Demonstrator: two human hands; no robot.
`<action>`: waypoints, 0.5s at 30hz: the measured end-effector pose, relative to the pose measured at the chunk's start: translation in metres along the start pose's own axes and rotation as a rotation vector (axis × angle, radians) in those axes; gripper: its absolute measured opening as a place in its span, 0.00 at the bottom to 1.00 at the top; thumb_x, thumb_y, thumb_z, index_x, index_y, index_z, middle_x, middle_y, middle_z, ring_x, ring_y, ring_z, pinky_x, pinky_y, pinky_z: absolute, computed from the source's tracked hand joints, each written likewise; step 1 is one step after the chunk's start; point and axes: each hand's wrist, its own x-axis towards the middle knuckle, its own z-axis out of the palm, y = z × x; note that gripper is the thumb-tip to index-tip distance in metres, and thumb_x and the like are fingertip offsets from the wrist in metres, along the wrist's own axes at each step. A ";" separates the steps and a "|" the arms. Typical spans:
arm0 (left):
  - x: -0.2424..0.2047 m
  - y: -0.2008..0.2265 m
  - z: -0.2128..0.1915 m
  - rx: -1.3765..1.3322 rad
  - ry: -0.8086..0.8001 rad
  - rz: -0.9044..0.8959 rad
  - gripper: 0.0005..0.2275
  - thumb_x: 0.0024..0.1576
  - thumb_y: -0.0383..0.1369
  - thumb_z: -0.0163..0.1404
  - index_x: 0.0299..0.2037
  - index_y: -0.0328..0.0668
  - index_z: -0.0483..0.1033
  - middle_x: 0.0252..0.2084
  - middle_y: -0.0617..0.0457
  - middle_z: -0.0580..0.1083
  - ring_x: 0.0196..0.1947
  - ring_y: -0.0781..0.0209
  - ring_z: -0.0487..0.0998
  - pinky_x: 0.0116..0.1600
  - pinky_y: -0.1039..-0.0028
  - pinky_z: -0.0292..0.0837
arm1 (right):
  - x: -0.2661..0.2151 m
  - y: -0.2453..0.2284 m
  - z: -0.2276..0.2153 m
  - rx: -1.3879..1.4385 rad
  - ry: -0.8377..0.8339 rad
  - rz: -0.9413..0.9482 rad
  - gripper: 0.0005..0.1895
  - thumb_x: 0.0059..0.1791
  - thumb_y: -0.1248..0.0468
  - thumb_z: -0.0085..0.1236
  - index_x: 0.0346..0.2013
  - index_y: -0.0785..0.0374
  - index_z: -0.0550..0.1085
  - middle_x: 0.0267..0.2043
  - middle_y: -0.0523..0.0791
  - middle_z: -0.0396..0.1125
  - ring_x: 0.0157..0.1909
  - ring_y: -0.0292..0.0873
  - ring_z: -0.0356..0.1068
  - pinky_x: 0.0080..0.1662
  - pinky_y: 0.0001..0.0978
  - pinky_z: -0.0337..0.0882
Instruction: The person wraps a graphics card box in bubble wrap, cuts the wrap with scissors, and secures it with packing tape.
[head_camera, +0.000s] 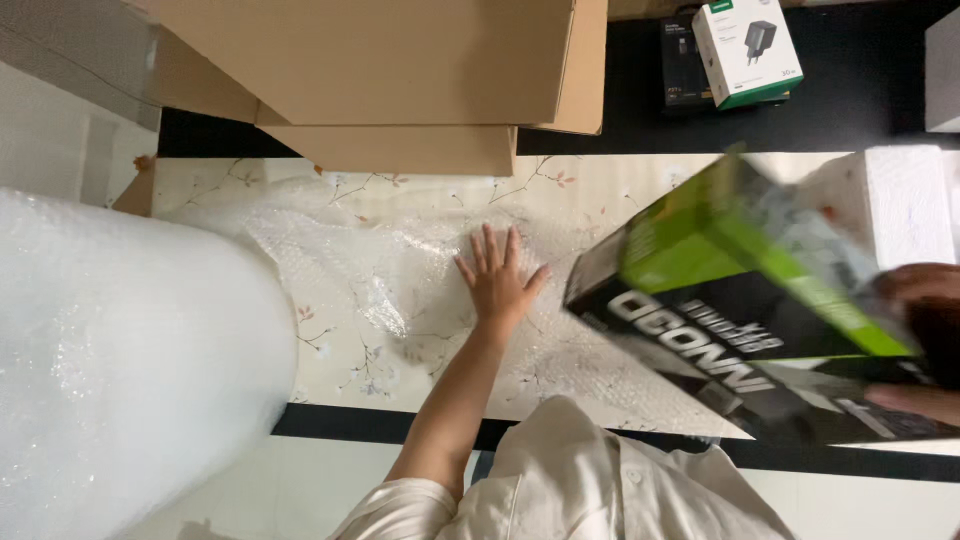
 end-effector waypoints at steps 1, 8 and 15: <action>0.007 -0.006 -0.010 0.000 -0.003 0.002 0.42 0.60 0.68 0.38 0.80 0.52 0.52 0.82 0.33 0.46 0.80 0.28 0.43 0.72 0.27 0.31 | 0.021 -0.023 0.012 0.001 0.000 0.003 0.70 0.04 0.70 0.90 0.61 0.63 0.71 0.66 0.51 0.64 0.70 0.55 0.65 0.73 0.51 0.58; 0.004 -0.106 -0.039 -0.139 0.328 0.168 0.24 0.68 0.45 0.37 0.67 0.37 0.67 0.72 0.40 0.65 0.74 0.41 0.62 0.75 0.52 0.55 | 0.150 -0.085 0.122 -0.097 -0.719 0.220 0.46 0.37 0.56 0.76 0.68 0.35 0.66 0.71 0.36 0.64 0.68 0.43 0.66 0.63 0.43 0.69; -0.039 -0.160 -0.036 0.286 -0.175 -0.018 0.40 0.62 0.66 0.24 0.81 0.57 0.38 0.84 0.53 0.36 0.82 0.49 0.37 0.78 0.43 0.28 | 0.169 -0.020 0.179 -0.037 -0.803 0.422 0.41 0.46 0.53 0.65 0.75 0.40 0.64 0.68 0.38 0.72 0.63 0.41 0.72 0.60 0.32 0.70</action>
